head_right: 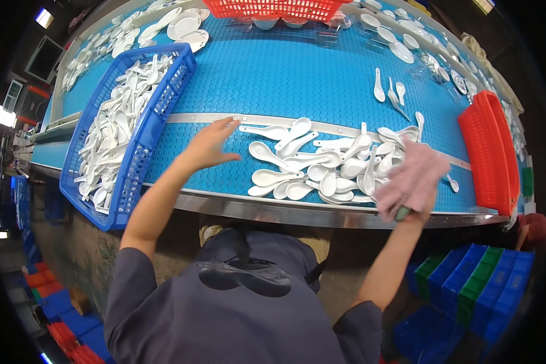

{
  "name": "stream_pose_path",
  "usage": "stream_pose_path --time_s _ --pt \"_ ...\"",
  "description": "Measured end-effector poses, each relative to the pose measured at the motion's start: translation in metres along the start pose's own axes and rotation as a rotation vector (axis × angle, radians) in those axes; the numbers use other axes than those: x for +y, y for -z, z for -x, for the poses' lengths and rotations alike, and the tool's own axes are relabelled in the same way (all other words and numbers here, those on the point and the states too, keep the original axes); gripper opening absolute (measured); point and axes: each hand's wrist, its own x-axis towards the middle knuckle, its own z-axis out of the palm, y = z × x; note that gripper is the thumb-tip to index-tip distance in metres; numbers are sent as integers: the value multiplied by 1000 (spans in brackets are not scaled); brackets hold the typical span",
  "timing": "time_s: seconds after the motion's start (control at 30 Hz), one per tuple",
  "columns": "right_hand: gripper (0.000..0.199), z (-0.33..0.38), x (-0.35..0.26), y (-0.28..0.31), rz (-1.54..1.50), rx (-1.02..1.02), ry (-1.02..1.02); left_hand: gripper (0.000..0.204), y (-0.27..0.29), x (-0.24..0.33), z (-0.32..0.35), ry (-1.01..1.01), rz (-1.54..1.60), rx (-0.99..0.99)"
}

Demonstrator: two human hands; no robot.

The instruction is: Wiping white plastic spoons with a cloth and sorting them into baskets.

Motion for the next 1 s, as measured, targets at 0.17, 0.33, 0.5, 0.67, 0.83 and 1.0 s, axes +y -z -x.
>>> stream_pose_path --time_s 0.17,0.33,0.5,0.67,0.83,1.0 --pt "48 -18 63 -8 4 68 -44 92 -56 36 -46 3 -206 -80" --pt "46 -1 61 -9 -48 207 32 45 -78 26 -44 -55 -246 46" --pt "43 -9 69 -16 -260 -63 -75 25 -46 14 -23 538 804 107" --pt "36 -37 174 -30 -129 -225 -100 20 -42 48 -6 422 1364 138" --pt "42 -55 216 -110 29 146 -96 22 -59 89 -2 158 874 184" --pt "41 -58 203 -96 62 241 -159 17 -44 99 3 113 699 10"
